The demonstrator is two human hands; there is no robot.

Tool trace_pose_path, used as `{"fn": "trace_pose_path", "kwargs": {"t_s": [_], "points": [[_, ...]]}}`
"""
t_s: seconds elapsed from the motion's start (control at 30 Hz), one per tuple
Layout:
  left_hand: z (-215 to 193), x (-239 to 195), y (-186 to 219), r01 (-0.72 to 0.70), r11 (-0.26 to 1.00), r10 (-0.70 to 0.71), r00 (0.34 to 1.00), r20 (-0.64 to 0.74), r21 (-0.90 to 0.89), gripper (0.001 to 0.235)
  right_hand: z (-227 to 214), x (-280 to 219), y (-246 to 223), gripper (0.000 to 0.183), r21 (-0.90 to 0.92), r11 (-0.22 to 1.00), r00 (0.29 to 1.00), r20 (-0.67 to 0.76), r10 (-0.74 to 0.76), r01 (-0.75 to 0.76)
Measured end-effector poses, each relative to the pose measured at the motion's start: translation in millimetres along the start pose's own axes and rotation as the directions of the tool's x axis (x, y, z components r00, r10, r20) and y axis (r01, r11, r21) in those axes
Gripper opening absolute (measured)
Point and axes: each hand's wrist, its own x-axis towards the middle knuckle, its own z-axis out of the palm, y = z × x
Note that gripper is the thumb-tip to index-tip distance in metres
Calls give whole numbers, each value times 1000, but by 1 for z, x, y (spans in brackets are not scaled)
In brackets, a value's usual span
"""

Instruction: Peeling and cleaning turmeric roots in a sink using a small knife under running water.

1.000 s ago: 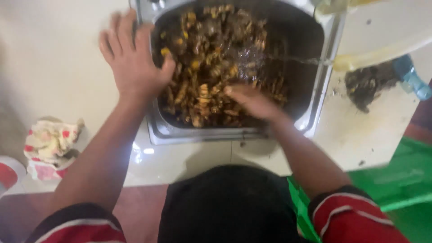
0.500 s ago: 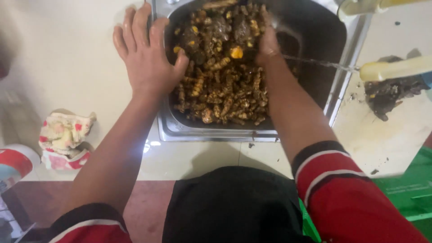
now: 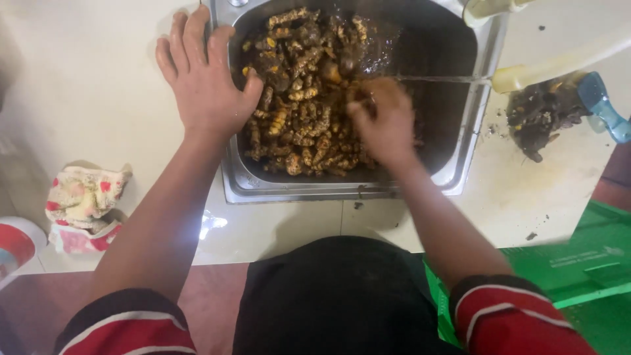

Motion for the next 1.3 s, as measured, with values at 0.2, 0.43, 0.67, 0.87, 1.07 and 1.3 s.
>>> {"fn": "trace_pose_path", "kwargs": {"t_s": [0.2, 0.43, 0.67, 0.87, 1.07, 1.3], "points": [[3, -5, -4, -18, 1000, 17, 999, -36, -14, 56, 74, -1, 16, 39, 48, 953, 937, -204, -283, 299], [5, -7, 1, -8, 1000, 9, 998, -56, 20, 52, 63, -6, 16, 49, -117, 976, 983, 25, -180, 182], [46, -2, 56, -222, 974, 208, 953, -221, -40, 22, 50, 4, 28, 34, 368, 924, 992, 30, -125, 106], [46, 37, 155, 299, 796, 93, 799, 594, -526, 43, -42, -14, 10, 30, 723, 672, 984, 163, 66, -164], [81, 69, 205, 228, 770, 113, 870, 480, -596, 38, -101, -24, -10, 51, 712, 634, 950, 166, 265, -301], [75, 76, 218, 259, 619, 153, 886, 438, -742, 53, -65, -12, 38, 41, 817, 576, 995, -71, 76, 14]]}}
